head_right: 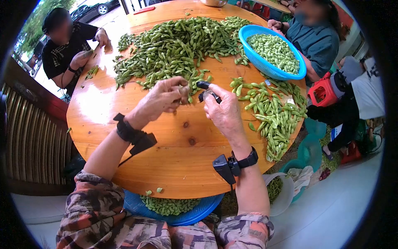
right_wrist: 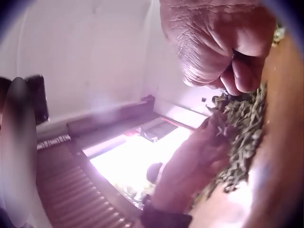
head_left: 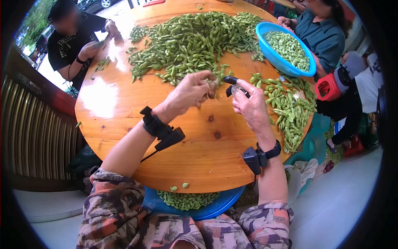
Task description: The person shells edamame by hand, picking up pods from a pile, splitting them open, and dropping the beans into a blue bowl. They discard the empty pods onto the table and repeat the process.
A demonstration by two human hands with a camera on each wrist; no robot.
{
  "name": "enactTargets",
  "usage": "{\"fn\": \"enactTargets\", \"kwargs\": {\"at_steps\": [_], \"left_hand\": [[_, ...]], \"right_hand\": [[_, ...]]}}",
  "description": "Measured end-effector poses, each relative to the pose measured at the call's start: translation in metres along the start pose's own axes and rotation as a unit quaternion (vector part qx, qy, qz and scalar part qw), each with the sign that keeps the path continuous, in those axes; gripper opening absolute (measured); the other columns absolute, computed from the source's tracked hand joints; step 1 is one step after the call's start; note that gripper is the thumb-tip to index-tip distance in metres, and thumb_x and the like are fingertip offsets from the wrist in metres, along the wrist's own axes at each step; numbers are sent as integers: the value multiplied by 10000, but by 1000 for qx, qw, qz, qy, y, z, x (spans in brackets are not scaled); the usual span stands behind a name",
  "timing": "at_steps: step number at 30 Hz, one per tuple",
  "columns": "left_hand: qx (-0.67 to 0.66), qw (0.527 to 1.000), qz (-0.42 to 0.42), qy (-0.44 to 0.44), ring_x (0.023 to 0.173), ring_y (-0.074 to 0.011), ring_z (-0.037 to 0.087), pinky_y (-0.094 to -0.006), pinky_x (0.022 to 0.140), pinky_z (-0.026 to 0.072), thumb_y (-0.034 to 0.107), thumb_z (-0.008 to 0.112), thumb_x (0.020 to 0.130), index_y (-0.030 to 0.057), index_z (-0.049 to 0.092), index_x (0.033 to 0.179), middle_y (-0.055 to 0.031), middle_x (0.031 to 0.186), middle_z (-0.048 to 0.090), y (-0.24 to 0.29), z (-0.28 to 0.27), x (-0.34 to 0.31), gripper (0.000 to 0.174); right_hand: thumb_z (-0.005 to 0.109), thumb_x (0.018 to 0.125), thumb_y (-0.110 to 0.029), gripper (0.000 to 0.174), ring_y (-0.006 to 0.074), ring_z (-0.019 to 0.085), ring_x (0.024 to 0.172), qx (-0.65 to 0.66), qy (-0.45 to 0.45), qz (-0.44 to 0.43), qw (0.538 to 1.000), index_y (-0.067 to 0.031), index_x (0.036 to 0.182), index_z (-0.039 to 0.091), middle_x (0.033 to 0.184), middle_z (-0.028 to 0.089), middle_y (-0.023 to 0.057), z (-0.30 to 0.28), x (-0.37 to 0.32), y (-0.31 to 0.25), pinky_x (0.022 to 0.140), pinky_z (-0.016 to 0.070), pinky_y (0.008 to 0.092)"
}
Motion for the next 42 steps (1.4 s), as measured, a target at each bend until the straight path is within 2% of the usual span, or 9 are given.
{"fn": "enactTargets", "kwargs": {"at_steps": [6, 12, 21, 26, 31, 34, 35, 37, 42], "left_hand": [[-45, 999, 7, 16, 520, -7, 355, -166, 443, 292, 180, 585, 951, 42, 589, 888, 46, 692, 495, -13, 10, -10, 152], [135, 986, 71, 75, 536, -7, 380, -172, 450, 299, 190, 590, 949, 47, 584, 832, 50, 678, 496, -6, 6, -13, 185], [-11, 999, 46, 10, 527, -14, 326, -188, 450, 250, 199, 561, 966, 61, 562, 849, 54, 677, 458, -17, 7, -11, 181], [-357, 929, -44, -81, 526, -38, 301, -183, 456, 255, 234, 575, 957, 81, 571, 895, 14, 708, 491, -38, 27, -12, 165], [-359, 930, -37, -71, 540, -38, 318, -184, 466, 280, 231, 578, 954, 93, 572, 908, 12, 727, 512, -36, 27, -14, 146], [-252, 967, -12, -37, 542, -28, 350, -180, 473, 307, 250, 621, 930, 93, 572, 880, 26, 698, 517, -25, 23, -15, 172], [-77, 997, 3, 2, 545, -25, 372, -181, 477, 321, 263, 640, 917, 91, 576, 855, 34, 677, 517, -23, 16, -14, 194], [169, 980, 73, 77, 544, -23, 414, -197, 479, 350, 299, 666, 897, 68, 610, 787, 47, 620, 538, -15, 7, -15, 262], [294, 943, 109, 108, 535, -17, 415, -211, 481, 368, 264, 611, 929, 33, 670, 814, 37, 653, 612, -7, 5, -15, 265]], "right_hand": [[521, 939, -63, 296, 17, 388, 556, 121, -94, 29, 988, 85, 1192, 559, 679, 454, -53, 19, -2, 6, 456, 313, 175], [518, 942, -63, 295, 15, 386, 563, 79, -105, 27, 991, 92, 1191, 555, 704, 465, -41, 19, -4, 5, 462, 303, 170], [517, 938, -52, 255, 25, 381, 554, 96, -120, 28, 988, 56, 1155, 597, 678, 459, -41, 16, -4, 2, 459, 293, 175], [511, 940, -44, 249, 25, 382, 554, 149, -141, 40, 978, 55, 1149, 601, 685, 462, -41, 13, -2, 4, 460, 295, 174], [505, 940, -35, 232, 18, 381, 555, 139, -132, 37, 981, 48, 1129, 611, 691, 464, -46, 15, -1, 6, 466, 299, 167], [501, 942, -34, 223, 13, 393, 566, 119, -116, 29, 986, 40, 1118, 615, 704, 479, -46, 15, 0, 7, 470, 313, 163], [500, 943, -35, 210, 13, 402, 571, 101, -111, 33, 988, 37, 1103, 616, 710, 490, -45, 18, -1, 7, 472, 322, 163], [498, 945, -35, 199, 13, 412, 577, 81, -105, 38, 990, 33, 1088, 617, 715, 500, -43, 23, -2, 8, 474, 331, 162], [505, 930, -41, 160, 17, 452, 592, 18, -45, -9, 999, 42, 1023, 606, 711, 525, -25, 25, -3, 10, 493, 385, 169]]}}
Point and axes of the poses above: each hand's wrist, its own x-axis towards the middle knuckle, its own z-axis out of the palm, y = z × x, the point moved 6 cm from there along x, towards the middle knuckle
